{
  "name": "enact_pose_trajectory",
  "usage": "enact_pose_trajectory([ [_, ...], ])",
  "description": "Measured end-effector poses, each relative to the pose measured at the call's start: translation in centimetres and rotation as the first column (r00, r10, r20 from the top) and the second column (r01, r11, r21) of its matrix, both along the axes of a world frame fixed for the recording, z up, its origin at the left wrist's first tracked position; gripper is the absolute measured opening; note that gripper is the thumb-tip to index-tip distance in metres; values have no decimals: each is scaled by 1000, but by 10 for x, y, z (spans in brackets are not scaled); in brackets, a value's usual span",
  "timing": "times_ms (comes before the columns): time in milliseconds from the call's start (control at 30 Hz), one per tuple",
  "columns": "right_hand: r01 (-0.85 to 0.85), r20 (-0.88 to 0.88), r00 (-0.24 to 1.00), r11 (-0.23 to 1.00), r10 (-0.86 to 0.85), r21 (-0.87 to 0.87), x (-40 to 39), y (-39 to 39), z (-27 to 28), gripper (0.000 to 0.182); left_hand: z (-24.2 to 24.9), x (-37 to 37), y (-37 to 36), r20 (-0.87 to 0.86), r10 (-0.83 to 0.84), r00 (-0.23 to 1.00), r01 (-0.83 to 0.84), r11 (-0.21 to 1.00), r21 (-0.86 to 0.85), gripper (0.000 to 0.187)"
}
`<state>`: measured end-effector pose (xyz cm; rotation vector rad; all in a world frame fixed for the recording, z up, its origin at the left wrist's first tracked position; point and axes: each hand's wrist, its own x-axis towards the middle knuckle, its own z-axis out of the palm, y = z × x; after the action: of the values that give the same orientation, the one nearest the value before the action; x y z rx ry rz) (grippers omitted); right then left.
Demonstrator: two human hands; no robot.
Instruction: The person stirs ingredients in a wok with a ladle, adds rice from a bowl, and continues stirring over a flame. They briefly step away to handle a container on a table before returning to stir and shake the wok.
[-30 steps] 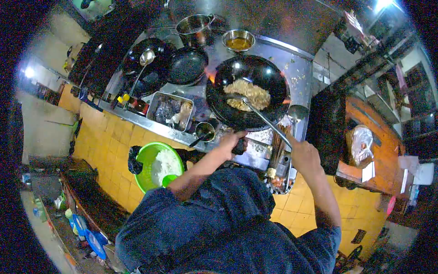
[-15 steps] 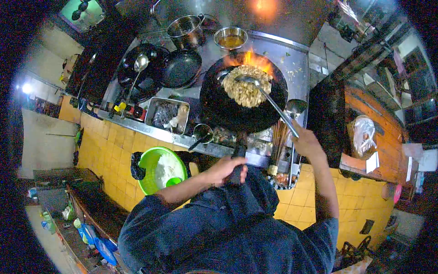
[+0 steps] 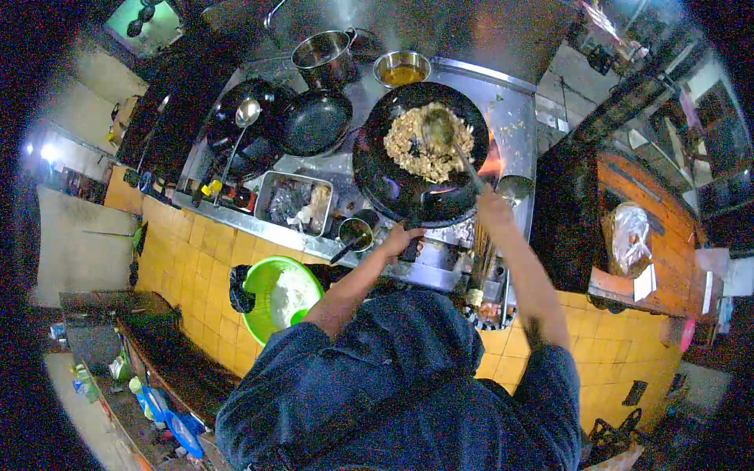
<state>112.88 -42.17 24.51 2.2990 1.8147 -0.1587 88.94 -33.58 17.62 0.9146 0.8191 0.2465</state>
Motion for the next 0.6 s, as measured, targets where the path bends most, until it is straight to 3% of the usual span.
enact_pose_trajectory([
  [67, 321, -174, 932, 947, -318, -10, -47, 13, -10, 36, 10, 3, -6, -152, -2, 988, 10, 999, 52, 17],
  [100, 309, -175, 936, 951, -307, -14, -43, 4, -7, 36, 33, 11, -22, -166, 125, 978, -125, 992, 13, 17],
  [133, 140, -264, 958, 985, -111, 96, -34, -12, 5, 40, 56, 18, -37, -178, 254, 951, -260, 965, -15, 17],
  [167, -19, -325, 941, 975, 93, 223, -31, -24, 25, 43, 86, 18, -48, -65, 190, 980, -199, 958, -205, 16],
  [200, 34, -226, 974, 997, -18, 66, -39, -34, 74, 44, 138, 13, -59, 218, 332, 918, -95, 715, -692, 15],
  [233, 105, -104, 988, 991, -114, -85, -46, -45, 122, 45, 180, 8, -56, 107, 302, 947, -100, 597, -796, 17],
  [300, 95, -62, 993, 990, -102, -104, -52, -60, 150, 43, 198, -3, -58, 177, 186, 967, 17, 643, -766, 20],
  [333, 83, -34, 995, 985, -89, -148, -57, -71, 153, 43, 189, -7, -50, 238, 95, 967, 74, 786, -614, 18],
  [367, 83, -41, 995, 983, -91, -162, -62, -79, 153, 43, 162, -5, -37, 186, 93, 978, 42, 789, -612, 19],
  [467, 23, -80, 997, 999, -20, 46, -66, -91, 151, 51, 61, -7, -45, -45, 184, 982, -189, 937, -293, 16],
  [500, 29, -80, 996, 999, -26, 41, -68, -95, 149, 51, 104, -4, -61, -130, 149, 980, -177, 953, -247, 15],
  [533, 46, -35, 998, 999, -45, 21, -70, -94, 147, 50, 123, -14, -86, 43, 51, 998, -46, 993, -112, 14],
  [600, 96, 12, 995, 995, -96, 11, -81, -89, 147, 54, 179, -27, -108, 110, -28, 994, 55, 965, -257, 13],
])
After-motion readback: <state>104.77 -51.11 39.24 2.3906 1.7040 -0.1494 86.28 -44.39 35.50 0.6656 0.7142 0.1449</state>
